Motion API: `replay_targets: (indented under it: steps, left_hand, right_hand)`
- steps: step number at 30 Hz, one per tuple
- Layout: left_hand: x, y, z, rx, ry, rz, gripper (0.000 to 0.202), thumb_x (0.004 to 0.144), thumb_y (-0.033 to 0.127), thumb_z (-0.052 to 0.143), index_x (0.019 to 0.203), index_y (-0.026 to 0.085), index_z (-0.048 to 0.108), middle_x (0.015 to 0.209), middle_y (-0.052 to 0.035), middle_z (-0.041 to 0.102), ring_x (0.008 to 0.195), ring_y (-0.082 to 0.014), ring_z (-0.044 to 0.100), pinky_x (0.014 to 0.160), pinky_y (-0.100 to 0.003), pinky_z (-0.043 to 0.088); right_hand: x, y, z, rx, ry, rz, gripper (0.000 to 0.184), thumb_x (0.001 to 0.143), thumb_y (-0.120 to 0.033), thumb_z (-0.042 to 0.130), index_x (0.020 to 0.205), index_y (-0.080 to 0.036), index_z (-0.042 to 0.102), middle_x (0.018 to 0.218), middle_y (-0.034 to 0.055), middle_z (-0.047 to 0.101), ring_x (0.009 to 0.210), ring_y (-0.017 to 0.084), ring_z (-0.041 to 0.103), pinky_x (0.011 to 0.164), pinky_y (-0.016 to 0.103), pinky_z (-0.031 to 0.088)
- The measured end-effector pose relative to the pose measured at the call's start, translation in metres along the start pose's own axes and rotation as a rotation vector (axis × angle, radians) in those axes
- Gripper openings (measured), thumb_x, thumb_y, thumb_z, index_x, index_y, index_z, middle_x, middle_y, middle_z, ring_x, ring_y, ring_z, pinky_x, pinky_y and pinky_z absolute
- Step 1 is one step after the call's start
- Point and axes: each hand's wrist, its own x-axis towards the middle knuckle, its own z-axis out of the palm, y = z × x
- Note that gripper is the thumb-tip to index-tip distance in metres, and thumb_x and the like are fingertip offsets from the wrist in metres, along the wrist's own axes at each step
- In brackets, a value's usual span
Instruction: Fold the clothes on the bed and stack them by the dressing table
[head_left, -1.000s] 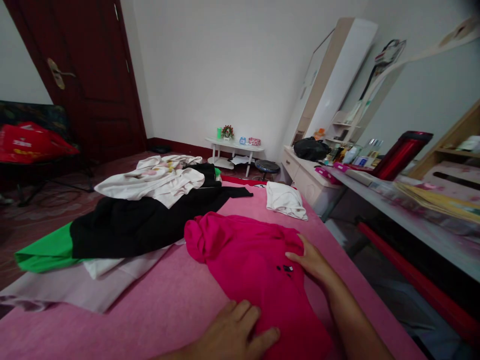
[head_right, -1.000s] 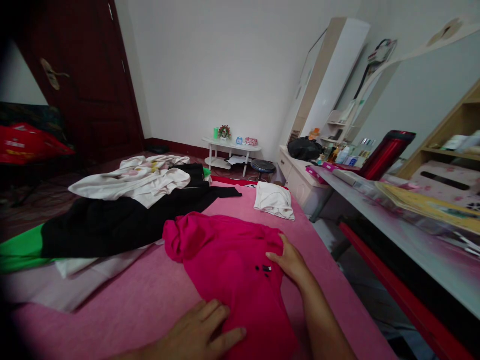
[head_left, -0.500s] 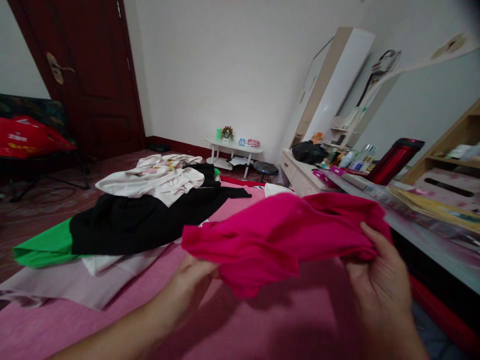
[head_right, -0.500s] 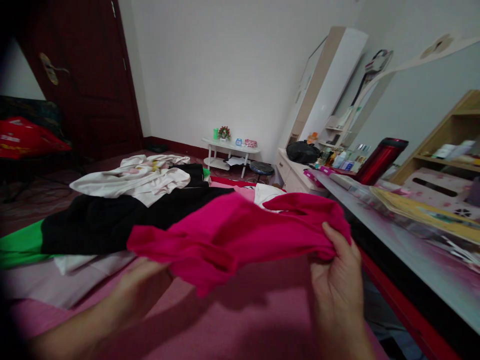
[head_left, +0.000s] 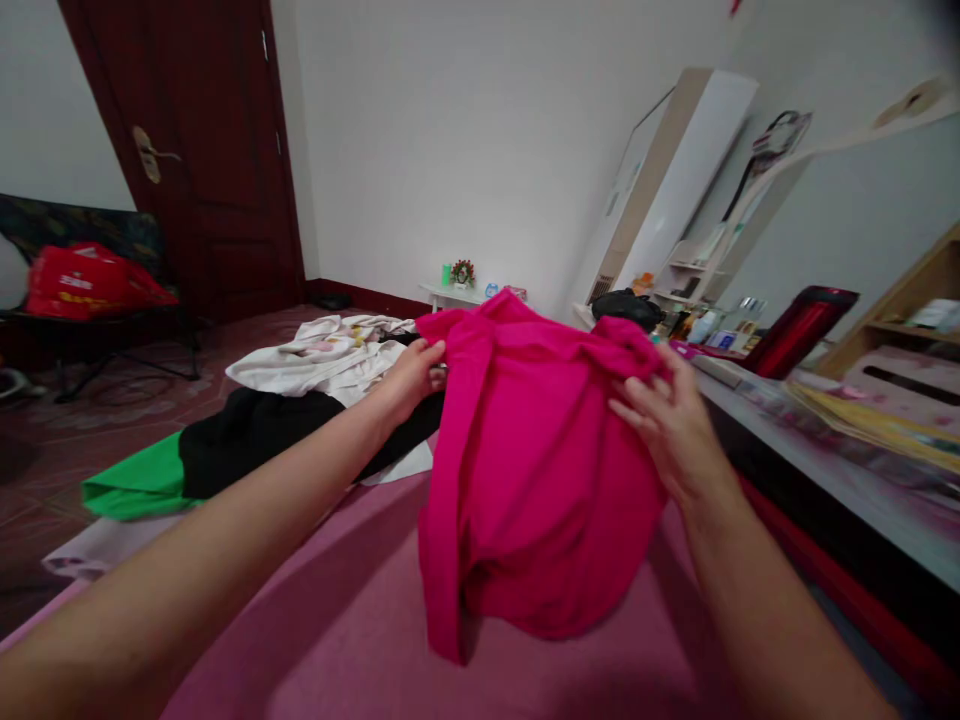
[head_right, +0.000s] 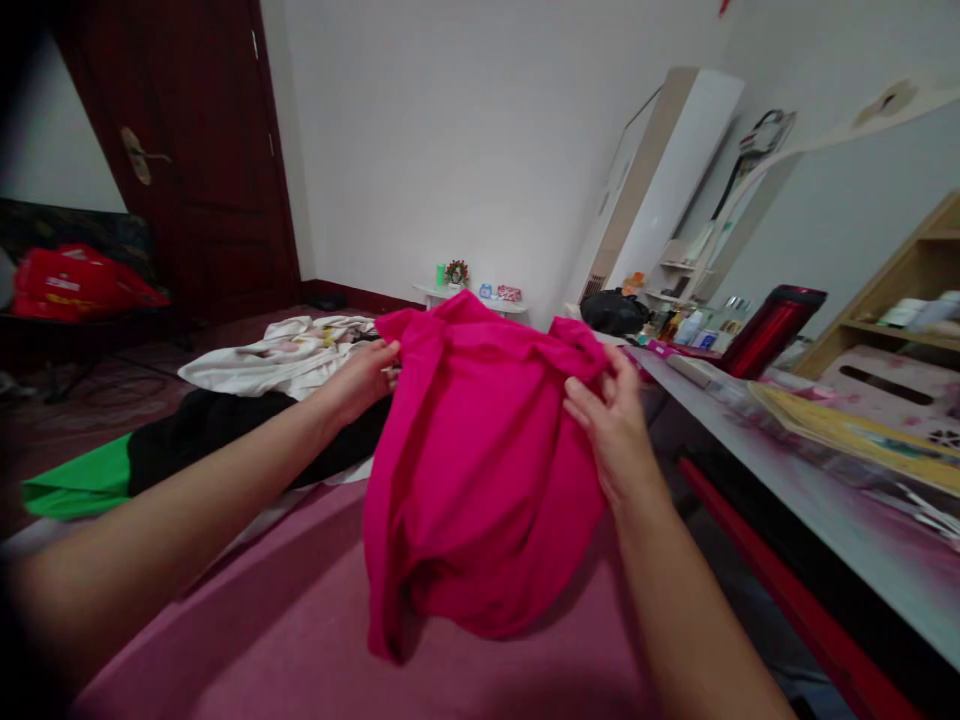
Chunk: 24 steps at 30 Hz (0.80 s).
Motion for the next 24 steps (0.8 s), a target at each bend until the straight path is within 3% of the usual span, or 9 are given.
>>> replay_targets:
  steps: [1,3,6,8,10,14,18,21,24]
  left_hand:
    - [0.001,-0.017,-0.006,0.149,0.03,0.012,0.045,0.085,0.032,0.055,0.125,0.011,0.047,0.114,-0.0154,0.06,0.093,-0.0222,0.063,0.085,-0.041,0.051]
    - [-0.013,-0.051,-0.022,0.434,0.035,0.136,0.057,0.081,0.028,0.061,0.131,0.011,0.042,0.127,-0.0188,0.052,0.11,-0.0269,0.056,0.093,-0.046,0.046]
    - [-0.064,-0.086,-0.043,0.76,-0.249,0.419,0.052,0.083,0.019,0.054,0.134,0.019,0.043,0.139,-0.0145,0.042,0.128,-0.0275,0.041,0.106,-0.051,0.035]
    - [-0.101,-0.095,-0.049,0.902,-0.416,0.51,0.06,0.083,0.008,0.046,0.14,0.026,0.037,0.149,-0.011,0.03,0.136,-0.0256,0.031,0.11,-0.049,0.031]
    - [-0.128,-0.092,-0.047,1.008,-0.601,0.552,0.074,0.077,0.003,0.048,0.143,0.031,0.031,0.155,-0.0077,0.02,0.14,-0.0273,0.022,0.11,-0.049,0.03]
    - [-0.142,-0.078,-0.028,1.115,-0.973,0.644,0.083,0.069,0.002,0.055,0.142,0.034,0.032,0.153,-0.0046,0.027,0.142,-0.0309,0.016,0.111,-0.051,0.026]
    - [-0.129,-0.07,-0.013,1.188,-1.071,0.729,0.045,0.074,0.009,0.059,0.116,0.024,0.059,0.112,-0.0084,0.06,0.118,-0.0279,0.049,0.109,-0.047,0.027]
    - [-0.12,-0.061,-0.02,1.219,-1.074,0.71,0.021,0.079,0.011,0.057,0.098,0.02,0.062,0.088,-0.0063,0.062,0.091,-0.0229,0.058,0.092,-0.036,0.041]
    - [-0.114,-0.044,-0.04,1.173,-1.008,0.609,0.029,0.078,0.002,0.049,0.096,0.022,0.061,0.086,-0.0029,0.062,0.086,-0.0186,0.059,0.077,-0.027,0.042]
  right_hand:
    - [0.0,0.02,-0.008,-0.103,-0.013,0.109,0.066,0.061,-0.03,0.078,0.122,-0.032,0.053,0.13,0.0038,0.056,0.119,0.027,0.053,0.1,0.05,0.042]
    - [-0.013,0.059,-0.029,-0.314,-0.108,0.146,0.063,0.06,-0.032,0.077,0.119,-0.028,0.057,0.135,0.0079,0.052,0.123,0.028,0.05,0.103,0.049,0.039]
    - [-0.058,0.098,-0.061,-0.63,-0.37,0.112,0.034,0.065,-0.029,0.071,0.098,-0.022,0.069,0.131,0.0116,0.055,0.125,0.03,0.048,0.106,0.048,0.035]
    - [-0.09,0.104,-0.07,-0.71,-0.569,0.122,0.024,0.07,-0.021,0.063,0.092,-0.022,0.07,0.125,0.0113,0.059,0.119,0.027,0.053,0.104,0.045,0.038]
    - [-0.116,0.097,-0.068,-0.754,-0.753,0.104,0.031,0.069,-0.014,0.057,0.096,-0.023,0.07,0.121,0.0093,0.061,0.116,0.025,0.054,0.102,0.041,0.039]
    - [-0.143,0.082,-0.041,-0.829,-1.086,0.03,0.05,0.062,-0.011,0.058,0.108,-0.027,0.066,0.119,0.005,0.061,0.111,0.024,0.054,0.095,0.033,0.042]
    - [-0.149,0.084,-0.023,-0.963,-1.043,0.032,0.049,0.064,-0.006,0.049,0.106,-0.027,0.066,0.106,0.0032,0.062,0.093,0.018,0.058,0.081,0.024,0.044]
    - [-0.14,0.077,-0.033,-0.914,-0.931,-0.001,0.04,0.063,-0.003,0.043,0.089,-0.024,0.066,0.089,0.0019,0.06,0.08,0.015,0.058,0.073,0.022,0.042]
    - [-0.123,0.056,-0.062,-0.742,-0.738,-0.018,0.02,0.066,-0.008,0.043,0.065,-0.021,0.058,0.074,0.0012,0.054,0.072,0.015,0.055,0.066,0.024,0.041]
